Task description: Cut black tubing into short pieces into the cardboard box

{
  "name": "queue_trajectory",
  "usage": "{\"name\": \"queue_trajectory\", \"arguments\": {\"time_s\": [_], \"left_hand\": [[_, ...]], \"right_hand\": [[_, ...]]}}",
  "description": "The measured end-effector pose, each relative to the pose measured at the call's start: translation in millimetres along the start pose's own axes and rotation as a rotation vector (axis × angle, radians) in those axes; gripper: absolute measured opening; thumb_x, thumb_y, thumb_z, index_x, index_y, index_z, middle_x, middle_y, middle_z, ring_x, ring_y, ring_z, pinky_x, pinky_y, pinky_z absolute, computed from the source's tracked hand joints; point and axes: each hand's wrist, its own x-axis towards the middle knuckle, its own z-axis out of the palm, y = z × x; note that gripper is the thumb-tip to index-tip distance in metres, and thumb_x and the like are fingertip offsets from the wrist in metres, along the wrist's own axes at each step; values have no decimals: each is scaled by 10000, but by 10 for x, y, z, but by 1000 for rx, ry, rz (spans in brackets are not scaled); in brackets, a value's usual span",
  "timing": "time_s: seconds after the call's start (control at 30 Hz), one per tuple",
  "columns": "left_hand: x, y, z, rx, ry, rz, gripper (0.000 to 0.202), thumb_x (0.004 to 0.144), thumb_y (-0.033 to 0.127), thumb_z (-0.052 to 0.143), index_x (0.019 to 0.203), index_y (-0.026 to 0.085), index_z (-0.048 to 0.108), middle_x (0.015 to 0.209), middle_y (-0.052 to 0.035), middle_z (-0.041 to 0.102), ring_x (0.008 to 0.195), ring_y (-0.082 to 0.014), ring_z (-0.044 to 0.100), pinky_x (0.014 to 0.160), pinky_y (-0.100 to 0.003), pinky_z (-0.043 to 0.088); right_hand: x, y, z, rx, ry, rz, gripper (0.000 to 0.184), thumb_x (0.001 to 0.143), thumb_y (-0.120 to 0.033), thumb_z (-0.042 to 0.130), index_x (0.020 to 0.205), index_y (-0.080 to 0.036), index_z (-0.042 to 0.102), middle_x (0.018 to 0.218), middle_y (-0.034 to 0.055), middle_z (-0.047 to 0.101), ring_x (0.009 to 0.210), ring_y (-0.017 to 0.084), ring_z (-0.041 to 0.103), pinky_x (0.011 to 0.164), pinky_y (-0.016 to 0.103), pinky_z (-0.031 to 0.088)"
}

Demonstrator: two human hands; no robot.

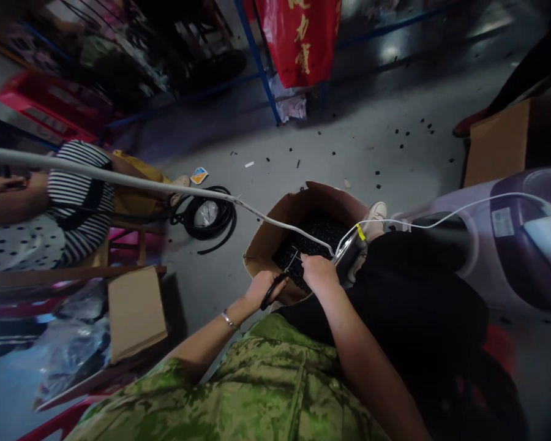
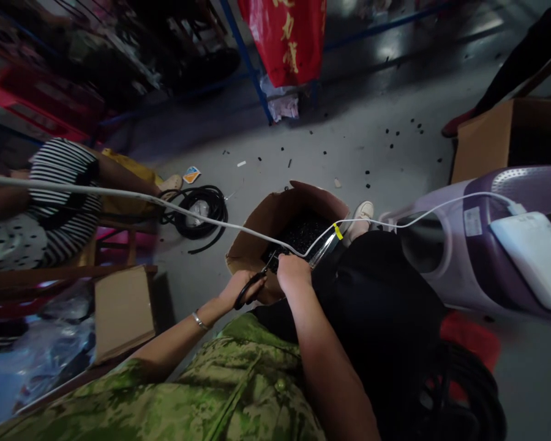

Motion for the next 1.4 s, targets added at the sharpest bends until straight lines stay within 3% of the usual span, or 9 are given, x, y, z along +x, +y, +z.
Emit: {"name": "queue_trajectory", "arguments": {"time_s": [0.27,0.47,0.6,0.77,0.9,1.13,1.4], "left_hand": [[143,-147,-80,32,-47,144,229,876,364,532,770,188,634,797,-71,744,755,-197,679,692,-248,466],[118,-108,-112,68,-57,106,147,865,296,543,856,177,629,828,-90,733,755,-214,676,693,-267,465],[72,-57,-116,177,-34,51,162,870,253,522,821,179,658,857,-103,742,812,-231,690,713,-275,445],[19,-1,-102,216,4,-36,325,920,344,491,676,191,641,756,-101,717,765,-224,674,659,-275,408],[14,14,-59,176,16,-52,436,937,417,460,590,191,594,670,-97,674,682,-210,637,617,-278,382],[73,-51,53,-5,-16,-70,435,901,435,473,546,190,534,567,-44,607,603,-178,593,573,-252,375],[134,-213,-57,-218,-239,38,404,851,460,503,680,145,689,654,-60,711,667,-199,662,642,-254,475]], "right_hand": [[-43,-44,3,-9,15,-111,351,1005,-159,405,1199,-195,696,1134,140,745,1110,263,700,842,334,533],[-124,-101,-65,-17,14,-136,373,1007,-141,396,1204,-153,712,1128,159,748,1122,273,699,877,353,538],[-139,-114,-110,-14,10,-119,392,995,-110,385,1209,-134,712,1152,177,739,1119,283,701,870,376,553],[-105,-92,-77,-19,18,-103,413,973,-67,371,1190,-118,719,1115,174,750,1086,294,716,851,388,571],[-72,-76,-32,5,41,-74,410,974,-73,367,1158,-108,731,1086,182,755,1071,297,722,840,378,575],[-45,-77,-66,16,-24,-17,417,971,-72,369,1175,-111,731,1114,198,748,1109,295,712,863,378,571],[-43,-105,-42,-48,-59,-101,397,959,-79,405,1153,-120,749,1128,179,751,1108,292,710,873,368,568]]}}
